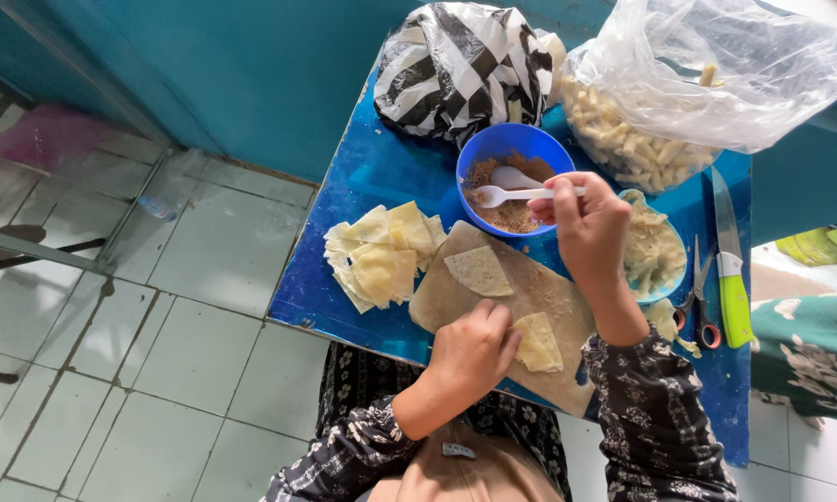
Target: The person sits at a small blue table and uses a spoon to place brown filling from a bowl onto square dough wrappers on a cutting board, then folds the wrappers over the filling by hand into closed parcels, repeating the cycle and stacking finished parcels on the board.
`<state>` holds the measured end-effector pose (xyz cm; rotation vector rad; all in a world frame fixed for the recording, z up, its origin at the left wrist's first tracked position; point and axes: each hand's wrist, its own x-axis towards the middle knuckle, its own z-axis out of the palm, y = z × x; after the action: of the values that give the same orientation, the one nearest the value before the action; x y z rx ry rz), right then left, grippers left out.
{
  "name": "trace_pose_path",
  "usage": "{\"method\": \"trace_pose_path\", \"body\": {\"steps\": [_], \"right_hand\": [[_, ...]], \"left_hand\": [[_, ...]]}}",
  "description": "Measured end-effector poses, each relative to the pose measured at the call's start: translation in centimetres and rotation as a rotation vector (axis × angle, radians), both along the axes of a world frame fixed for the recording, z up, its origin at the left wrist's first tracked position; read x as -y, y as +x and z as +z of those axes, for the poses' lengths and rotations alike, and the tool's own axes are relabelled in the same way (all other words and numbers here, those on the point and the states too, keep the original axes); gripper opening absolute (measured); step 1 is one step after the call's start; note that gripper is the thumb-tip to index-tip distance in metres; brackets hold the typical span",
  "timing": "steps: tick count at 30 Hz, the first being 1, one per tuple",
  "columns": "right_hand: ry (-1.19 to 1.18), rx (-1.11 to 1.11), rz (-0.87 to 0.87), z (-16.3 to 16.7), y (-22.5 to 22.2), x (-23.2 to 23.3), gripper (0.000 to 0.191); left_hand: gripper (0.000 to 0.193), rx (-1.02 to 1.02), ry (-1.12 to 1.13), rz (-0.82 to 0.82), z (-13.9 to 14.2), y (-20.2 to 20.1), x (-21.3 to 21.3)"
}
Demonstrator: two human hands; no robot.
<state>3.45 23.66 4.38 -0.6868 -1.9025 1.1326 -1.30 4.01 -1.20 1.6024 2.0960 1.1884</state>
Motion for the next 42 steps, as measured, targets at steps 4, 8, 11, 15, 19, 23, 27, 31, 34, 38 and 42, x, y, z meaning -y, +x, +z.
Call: {"method": "trace_pose_path", "body": {"steps": [4, 8, 11, 15, 19, 23, 27, 31, 34, 38, 42], "right_hand": [[-0.08, -0.109, -0.041, 0.2, 0.8, -0.8, 0.023], [-0.115, -0.096, 0.006, 0.3, 1.7, -0.8, 0.023], [-0.153, -0.125, 0.034, 0.3, 2.1, -0.7, 0.024], [-0.142, -0.124, -0.002, 0.1, 2.5, -0.5, 0.025], [-0.158, -0.107, -0.005, 0.0, 3.0, -0.4, 0.026], [-0.197, -0.133, -0.04, 0.2, 3.6, -0.7, 0.027], [-0.212, -0.171, -0.036, 0.2, 4.0, -0.9, 0.027], [-0.229, -0.154, -0.01, 0.0, 4.4, -0.8, 0.026], [-0.261, -0.218, -0.011, 0.2, 4.7, -0.8, 0.024], [-0.328, -0.295, -0.058, 0.9, 6.5, -0.1, 0.023], [-0.294, -0.313, -0.104, 0.5, 11.1, 3.3, 0.022]], "left_hand": [[0.02, 0.017, 0.016, -0.012, 0.2, -0.1, 0.1], [0.02, 0.009, 0.012, -0.007, 0.3, -0.1, 0.1], [0.019, -0.004, 0.024, -0.004, 0.1, -0.1, 0.1], [0.018, -0.015, 0.03, -0.002, 0.0, -0.1, 0.0], [0.018, -0.013, 0.029, 0.005, -0.1, 0.0, 0.0], [0.018, -0.009, 0.033, 0.01, -0.2, 0.0, 0.0], [0.018, -0.008, 0.047, 0.01, -0.3, 0.0, 0.0], [0.017, -0.012, 0.049, 0.009, -0.4, 0.0, 0.1], [0.018, -0.026, 0.049, 0.009, -0.4, 0.0, 0.0], [0.018, 0.004, 0.042, 0.012, -0.4, -0.1, 0.0], [0.017, 0.067, 0.05, 0.008, -0.4, -0.4, 0.4]]}}
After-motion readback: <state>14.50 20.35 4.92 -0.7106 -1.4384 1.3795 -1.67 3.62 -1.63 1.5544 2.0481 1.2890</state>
